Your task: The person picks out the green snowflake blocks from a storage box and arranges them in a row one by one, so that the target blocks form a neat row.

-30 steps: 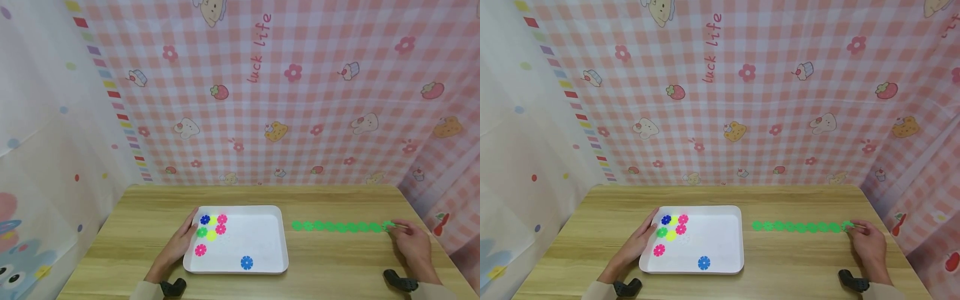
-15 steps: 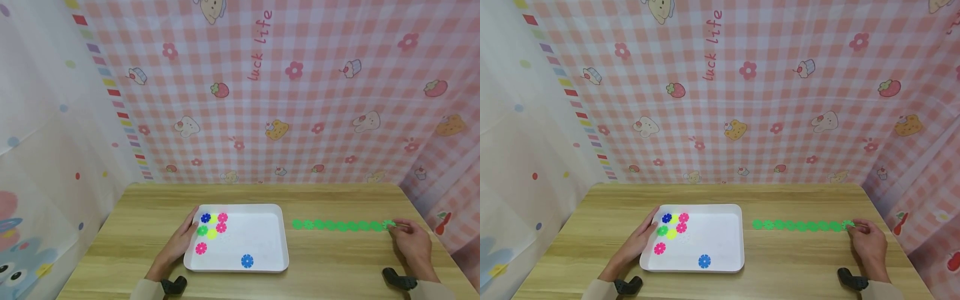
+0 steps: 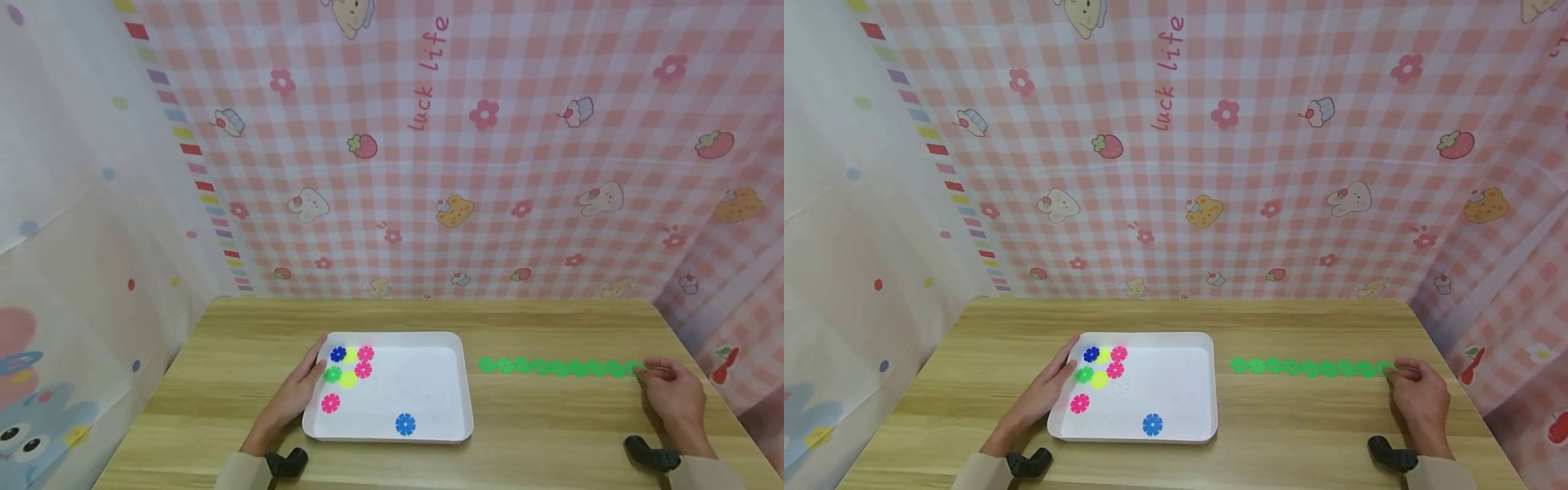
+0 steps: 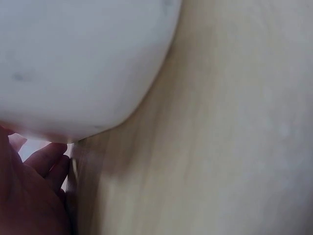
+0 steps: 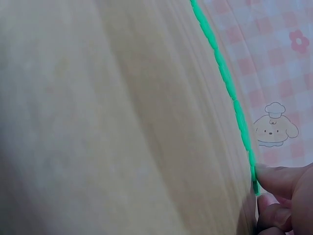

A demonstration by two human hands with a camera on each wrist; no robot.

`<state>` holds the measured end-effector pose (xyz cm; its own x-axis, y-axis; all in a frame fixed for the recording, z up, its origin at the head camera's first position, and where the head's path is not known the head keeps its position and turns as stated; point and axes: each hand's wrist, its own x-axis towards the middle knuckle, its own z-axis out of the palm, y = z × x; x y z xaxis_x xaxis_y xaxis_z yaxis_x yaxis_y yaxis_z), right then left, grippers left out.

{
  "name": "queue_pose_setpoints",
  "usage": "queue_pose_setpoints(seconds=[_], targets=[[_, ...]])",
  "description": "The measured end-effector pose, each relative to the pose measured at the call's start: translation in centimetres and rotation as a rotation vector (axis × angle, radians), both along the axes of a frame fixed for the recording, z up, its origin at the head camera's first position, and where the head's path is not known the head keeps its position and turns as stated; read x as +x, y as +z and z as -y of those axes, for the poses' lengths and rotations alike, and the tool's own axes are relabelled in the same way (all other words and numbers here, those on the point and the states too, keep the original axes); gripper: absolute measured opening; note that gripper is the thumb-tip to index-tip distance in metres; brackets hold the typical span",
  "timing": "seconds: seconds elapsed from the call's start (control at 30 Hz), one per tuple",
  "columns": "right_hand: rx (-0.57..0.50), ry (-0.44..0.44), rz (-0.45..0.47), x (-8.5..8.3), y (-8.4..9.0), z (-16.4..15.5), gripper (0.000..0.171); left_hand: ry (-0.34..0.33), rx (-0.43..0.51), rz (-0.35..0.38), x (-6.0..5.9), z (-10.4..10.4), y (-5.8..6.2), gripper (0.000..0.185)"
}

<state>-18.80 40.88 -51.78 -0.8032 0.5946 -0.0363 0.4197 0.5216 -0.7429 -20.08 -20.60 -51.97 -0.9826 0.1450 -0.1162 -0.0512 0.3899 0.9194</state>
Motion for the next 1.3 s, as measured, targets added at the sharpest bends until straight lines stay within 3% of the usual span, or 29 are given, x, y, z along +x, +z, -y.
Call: queue_pose_setpoints(seconds=[0.13, 0.4, 0.7, 0.87, 0.93, 1.13, 1.3], targets=[[0.013, 0.000, -0.003, 0.0, 0.0, 0.1, 0.041, -0.008, 0.004, 0.010, 0.1, -0.1, 0.5, 0.049], [0.028, -0.019, 0.015, -0.1, 0.1, 0.2, 0.040, -0.028, 0.020, 0.029, 1.1, -0.7, 2.8, 0.051], [0.016, -0.022, 0.008, 0.1, 0.2, 0.1, 0.044, -0.019, 0.023, -0.011, 0.1, 0.0, -0.1, 0.048], [-0.050, -0.052, 0.001, 0.5, 0.4, -0.1, 0.049, -0.015, 0.019, -0.010, 0.0, -0.1, -0.3, 0.048], [-0.065, -0.059, -0.006, 0.6, 0.7, 0.1, 0.051, -0.019, 0.015, 0.000, 0.1, -0.2, 0.2, 0.049], [-0.109, 0.020, -0.039, 0.3, 2.9, 3.1, 0.050, -0.007, 0.009, 0.001, 0.0, 0.0, 0.1, 0.048], [-0.129, 0.179, -0.053, 0.0, 5.0, 7.4, 0.058, -0.006, 0.012, 0.023, 0.5, -0.3, 1.4, 0.049]])
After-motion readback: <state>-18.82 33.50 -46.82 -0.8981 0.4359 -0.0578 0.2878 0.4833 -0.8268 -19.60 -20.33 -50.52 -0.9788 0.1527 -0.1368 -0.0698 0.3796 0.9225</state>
